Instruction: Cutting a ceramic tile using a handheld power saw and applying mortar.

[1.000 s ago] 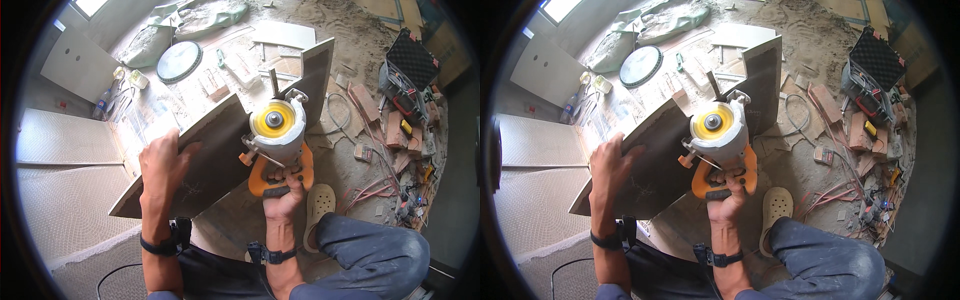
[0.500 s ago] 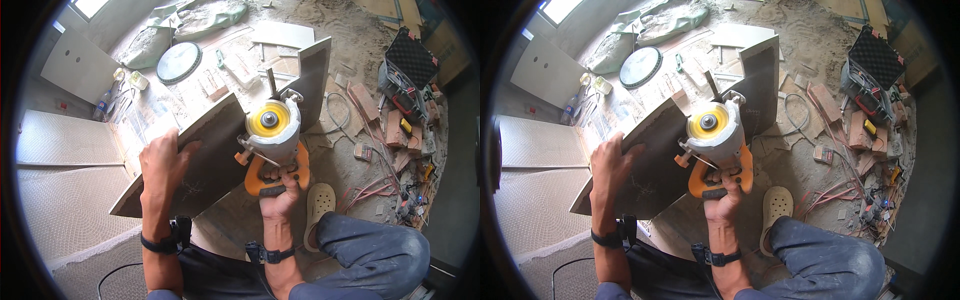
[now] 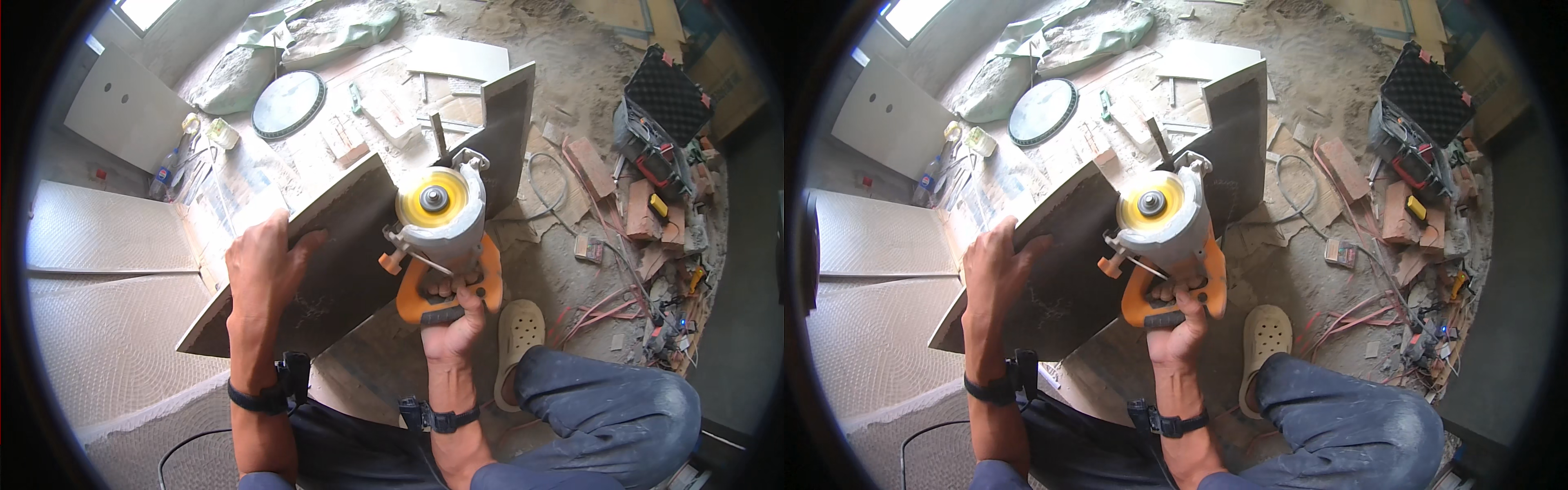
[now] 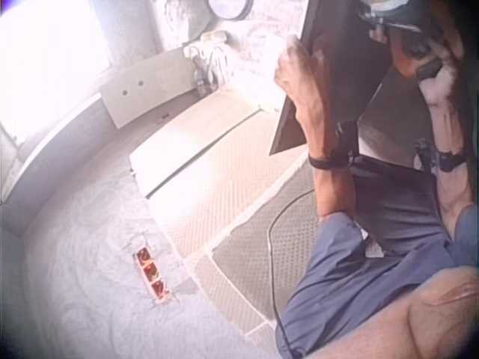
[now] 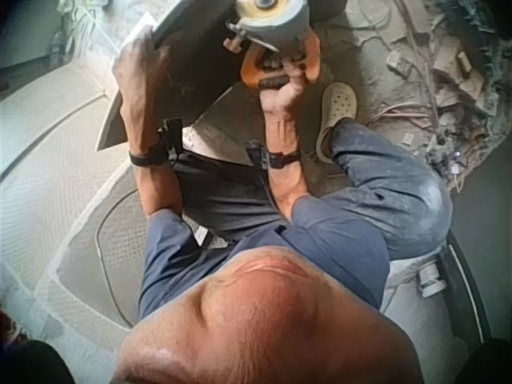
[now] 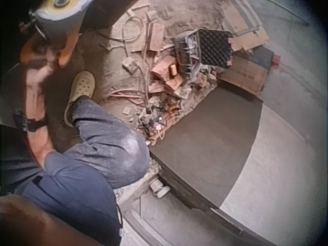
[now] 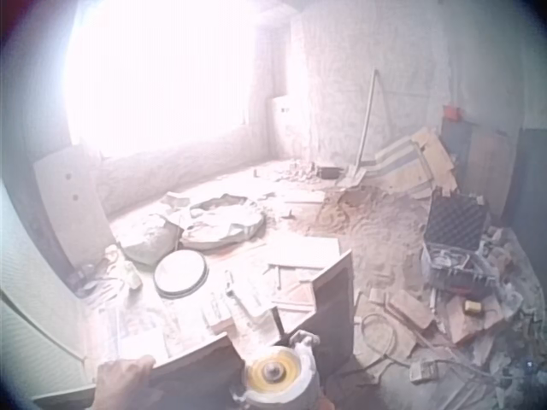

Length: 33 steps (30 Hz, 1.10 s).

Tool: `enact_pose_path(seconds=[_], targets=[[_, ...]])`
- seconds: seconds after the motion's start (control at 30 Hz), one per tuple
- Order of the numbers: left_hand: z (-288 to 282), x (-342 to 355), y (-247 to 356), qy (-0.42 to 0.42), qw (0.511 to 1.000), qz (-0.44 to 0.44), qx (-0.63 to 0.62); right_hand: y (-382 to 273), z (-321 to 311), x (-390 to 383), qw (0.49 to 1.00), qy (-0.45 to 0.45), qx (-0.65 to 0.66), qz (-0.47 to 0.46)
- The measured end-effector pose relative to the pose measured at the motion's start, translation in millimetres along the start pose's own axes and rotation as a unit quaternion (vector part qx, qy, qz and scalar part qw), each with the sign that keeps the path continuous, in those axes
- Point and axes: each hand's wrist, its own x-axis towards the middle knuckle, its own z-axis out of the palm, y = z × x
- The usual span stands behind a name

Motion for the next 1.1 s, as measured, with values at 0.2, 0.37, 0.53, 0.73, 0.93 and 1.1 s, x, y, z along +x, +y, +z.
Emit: enact_pose_path(seconds=[0.2,0.37,0.53,0.73,0.93,1.1], targets=[[1,4,-9,0.008,1.000,0.004,-0.001,-29,-17,-5,1.000,0.000,-0.003,-0.005],[14,8,-22,0.039,0.999,0.026,-0.028,-42,-19,4,1.000,-0.004,0.000,-0.018],[15,9,-23,0.053,0.998,0.037,-0.021,-44,-15,6,1.000,0.007,0.006,-0.007],[9,8,-19,0.028,0.999,0.019,-0.015,-52,-12,17,0.999,-0.046,-0.014,0.014],[10,8,-15,0.034,0.999,0.029,-0.020,-67,-15,30,0.998,-0.051,-0.045,0.003],[9,9,-12,0.041,0.999,0.026,0.009,-83,-4,37,0.996,-0.044,-0.076,-0.004]])
